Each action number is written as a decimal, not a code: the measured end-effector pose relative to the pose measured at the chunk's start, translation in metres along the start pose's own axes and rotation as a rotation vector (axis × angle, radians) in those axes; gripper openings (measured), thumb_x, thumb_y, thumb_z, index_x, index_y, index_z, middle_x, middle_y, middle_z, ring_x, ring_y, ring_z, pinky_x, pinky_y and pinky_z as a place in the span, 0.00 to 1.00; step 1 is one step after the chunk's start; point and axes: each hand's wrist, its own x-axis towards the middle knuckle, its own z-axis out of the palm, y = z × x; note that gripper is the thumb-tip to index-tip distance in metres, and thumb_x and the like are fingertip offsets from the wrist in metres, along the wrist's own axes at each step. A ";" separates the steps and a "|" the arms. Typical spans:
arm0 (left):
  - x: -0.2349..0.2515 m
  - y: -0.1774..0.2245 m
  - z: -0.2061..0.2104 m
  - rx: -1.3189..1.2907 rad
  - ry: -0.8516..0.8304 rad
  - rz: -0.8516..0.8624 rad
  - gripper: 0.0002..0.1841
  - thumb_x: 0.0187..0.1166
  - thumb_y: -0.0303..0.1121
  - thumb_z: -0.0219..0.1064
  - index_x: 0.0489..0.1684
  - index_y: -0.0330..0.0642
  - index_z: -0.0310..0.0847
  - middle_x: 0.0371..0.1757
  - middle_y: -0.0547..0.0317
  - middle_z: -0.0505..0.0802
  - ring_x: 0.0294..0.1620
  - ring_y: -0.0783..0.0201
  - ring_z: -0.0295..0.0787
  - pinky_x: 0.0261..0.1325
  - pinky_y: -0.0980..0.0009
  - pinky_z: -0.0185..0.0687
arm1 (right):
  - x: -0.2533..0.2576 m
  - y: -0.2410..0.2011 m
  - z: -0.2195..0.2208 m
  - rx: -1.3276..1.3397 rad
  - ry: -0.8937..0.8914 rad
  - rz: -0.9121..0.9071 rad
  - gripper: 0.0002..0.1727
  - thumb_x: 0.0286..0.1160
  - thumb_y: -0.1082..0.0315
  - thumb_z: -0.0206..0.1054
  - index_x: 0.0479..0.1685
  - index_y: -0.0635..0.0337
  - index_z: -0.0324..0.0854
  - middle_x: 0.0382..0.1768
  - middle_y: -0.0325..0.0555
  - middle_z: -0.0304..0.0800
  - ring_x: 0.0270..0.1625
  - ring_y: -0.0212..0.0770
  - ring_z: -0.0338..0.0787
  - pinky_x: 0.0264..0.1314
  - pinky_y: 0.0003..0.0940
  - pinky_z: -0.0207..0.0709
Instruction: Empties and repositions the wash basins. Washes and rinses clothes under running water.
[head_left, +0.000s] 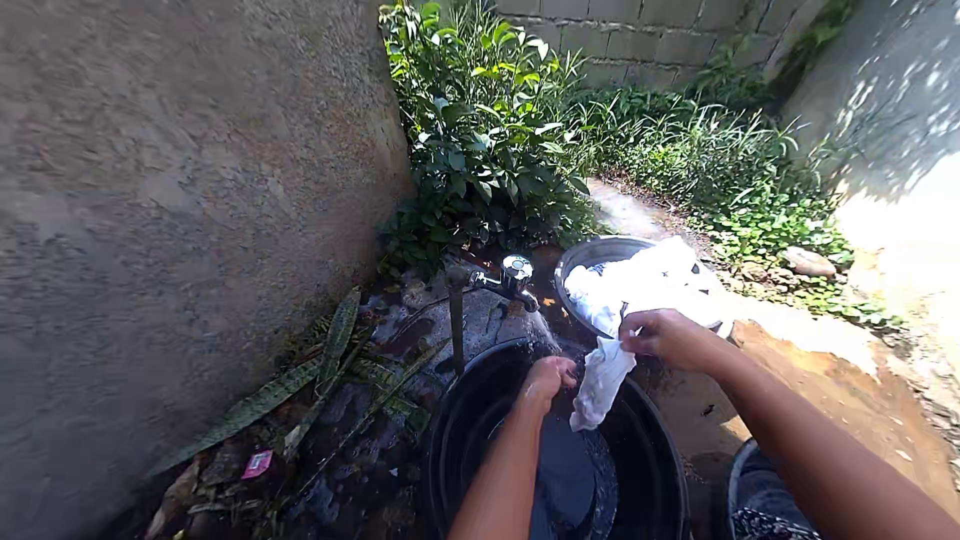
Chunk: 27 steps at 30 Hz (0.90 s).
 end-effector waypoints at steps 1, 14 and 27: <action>-0.012 0.006 -0.012 0.280 -0.054 0.037 0.17 0.91 0.24 0.51 0.71 0.31 0.76 0.58 0.44 0.88 0.53 0.59 0.86 0.63 0.62 0.80 | 0.001 -0.005 0.015 0.035 -0.088 -0.010 0.10 0.83 0.67 0.67 0.51 0.65 0.86 0.44 0.53 0.90 0.44 0.44 0.87 0.55 0.47 0.80; -0.048 0.021 -0.043 0.557 0.016 0.377 0.22 0.80 0.34 0.71 0.69 0.33 0.78 0.69 0.38 0.83 0.68 0.49 0.83 0.72 0.54 0.78 | 0.021 -0.029 0.060 0.390 -0.009 -0.218 0.13 0.88 0.62 0.62 0.55 0.63 0.81 0.50 0.48 0.86 0.52 0.33 0.85 0.60 0.33 0.78; -0.057 0.069 -0.064 0.830 0.181 0.406 0.12 0.85 0.34 0.64 0.52 0.35 0.87 0.49 0.46 0.92 0.54 0.56 0.88 0.65 0.54 0.78 | 0.046 -0.023 0.052 0.321 -0.030 -0.220 0.15 0.87 0.62 0.63 0.57 0.63 0.87 0.50 0.48 0.90 0.52 0.34 0.86 0.63 0.35 0.77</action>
